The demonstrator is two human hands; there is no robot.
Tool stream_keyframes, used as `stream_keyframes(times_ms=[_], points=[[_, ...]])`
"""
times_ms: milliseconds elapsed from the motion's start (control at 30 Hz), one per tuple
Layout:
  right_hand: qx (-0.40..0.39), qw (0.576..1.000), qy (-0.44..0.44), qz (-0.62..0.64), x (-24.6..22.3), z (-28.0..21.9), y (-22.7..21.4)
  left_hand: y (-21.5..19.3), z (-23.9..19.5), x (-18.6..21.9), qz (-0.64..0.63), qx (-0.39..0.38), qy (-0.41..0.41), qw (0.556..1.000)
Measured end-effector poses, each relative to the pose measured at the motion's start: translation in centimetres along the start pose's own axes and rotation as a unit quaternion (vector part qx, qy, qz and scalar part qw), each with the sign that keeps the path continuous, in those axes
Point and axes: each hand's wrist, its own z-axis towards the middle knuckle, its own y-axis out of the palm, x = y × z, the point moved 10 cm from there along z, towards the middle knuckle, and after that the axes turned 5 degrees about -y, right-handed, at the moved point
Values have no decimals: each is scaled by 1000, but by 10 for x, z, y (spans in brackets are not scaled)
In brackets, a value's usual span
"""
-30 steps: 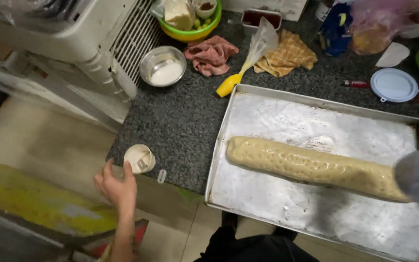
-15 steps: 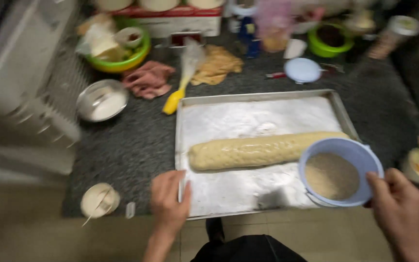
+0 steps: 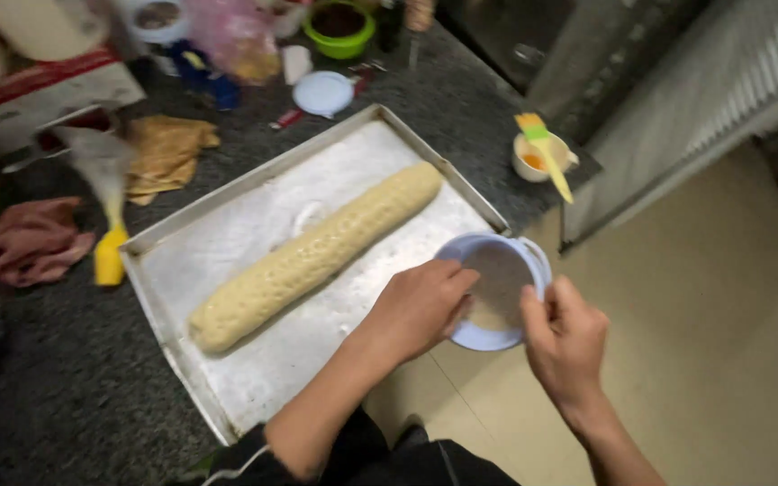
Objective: The person brushes egg wash onto a long loaf of dough on a baking tray, then uses a small tool to poke holes along the top. They sprinkle sesame seeds over the loaf and place the tray into an oven.
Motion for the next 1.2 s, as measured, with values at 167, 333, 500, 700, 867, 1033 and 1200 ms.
stream_keyframes(times_ms=[167, 333, 500, 700, 867, 1033, 1200], points=[[16, 998, 56, 2, 8, -15, -5, 86, 18, -2, 152, -89, 68, 982], [-4, 991, 130, 0, 10, -26, 16, 110, 9, -14, 161, -105, 152, 970], [3, 983, 182, -16, 11, -31, 43, 85, 8, -37, 42, -222, 138, 964], [11, 964, 266, 15, 1, -27, 69, 5, 45, -94, -315, -296, -71, 899], [42, 959, 278, 29, -8, -24, 67, -66, 123, -154, -322, -251, -124, 904], [68, 937, 344, 1, 3, -43, 59, -74, 196, -200, -270, -183, -119, 938], [86, 920, 383, -3, 7, -60, 48, -60, 237, -217, -40, -170, -70, 982]])
